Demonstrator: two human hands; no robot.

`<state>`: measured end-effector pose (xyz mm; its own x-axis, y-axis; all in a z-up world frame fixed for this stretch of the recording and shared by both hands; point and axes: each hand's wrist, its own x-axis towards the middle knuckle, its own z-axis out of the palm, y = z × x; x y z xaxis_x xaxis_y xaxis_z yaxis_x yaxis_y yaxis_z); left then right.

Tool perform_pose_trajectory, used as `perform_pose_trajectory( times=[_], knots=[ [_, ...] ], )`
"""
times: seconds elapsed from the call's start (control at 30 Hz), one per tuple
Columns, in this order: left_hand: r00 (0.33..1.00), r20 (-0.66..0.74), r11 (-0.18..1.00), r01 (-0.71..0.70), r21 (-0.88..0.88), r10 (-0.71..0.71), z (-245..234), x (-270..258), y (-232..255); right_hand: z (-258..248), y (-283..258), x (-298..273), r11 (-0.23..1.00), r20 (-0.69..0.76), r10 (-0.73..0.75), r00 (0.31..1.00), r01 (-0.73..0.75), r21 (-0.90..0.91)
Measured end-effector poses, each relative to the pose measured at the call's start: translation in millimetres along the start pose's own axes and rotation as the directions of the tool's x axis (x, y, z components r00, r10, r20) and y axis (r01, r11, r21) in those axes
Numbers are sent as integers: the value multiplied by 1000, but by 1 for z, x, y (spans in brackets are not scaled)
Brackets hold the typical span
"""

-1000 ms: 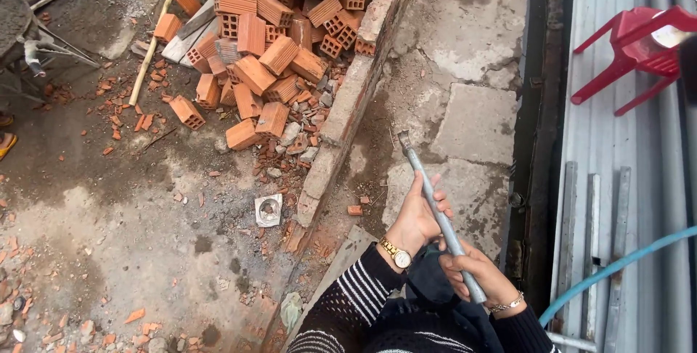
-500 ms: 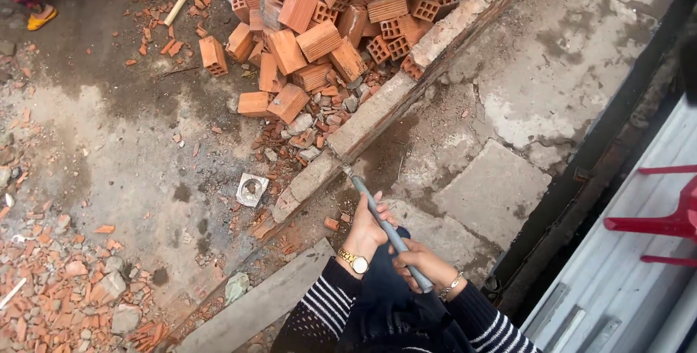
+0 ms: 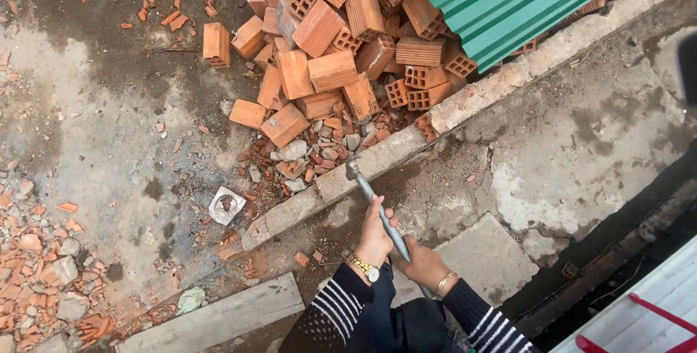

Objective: Use a hammer to break bricks into smaller pieces at a construction site.

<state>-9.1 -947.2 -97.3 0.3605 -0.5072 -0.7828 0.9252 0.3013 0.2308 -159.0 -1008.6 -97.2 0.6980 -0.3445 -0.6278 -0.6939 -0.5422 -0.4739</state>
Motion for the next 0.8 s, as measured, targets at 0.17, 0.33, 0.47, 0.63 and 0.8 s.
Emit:
perform_pose_trajectory(
  times=[0.17, 0.33, 0.47, 0.63, 0.8],
  knots=[
    [992, -11, 961, -115, 251, 122, 63, 41, 18, -9, 21, 93, 987, -170, 56, 984, -29, 160],
    [990, -93, 880, -48, 473, 105, 84, 90, 40, -46, 32, 142, 790, -5, 132, 991, -103, 605],
    [986, -115, 771, -17, 636, 117, 57, 158, 47, -67, 68, 221, 878, -4, 242, 970, -217, 427],
    [901, -326, 831, -66, 552, 288, -13, 292, 67, -102, 89, 329, 932, -21, 192, 981, -175, 318],
    [759, -360, 782, -300, 546, 542, -35, 406, 95, -121, 90, 418, 979, -83, 124, 989, -109, 171]
  ],
)
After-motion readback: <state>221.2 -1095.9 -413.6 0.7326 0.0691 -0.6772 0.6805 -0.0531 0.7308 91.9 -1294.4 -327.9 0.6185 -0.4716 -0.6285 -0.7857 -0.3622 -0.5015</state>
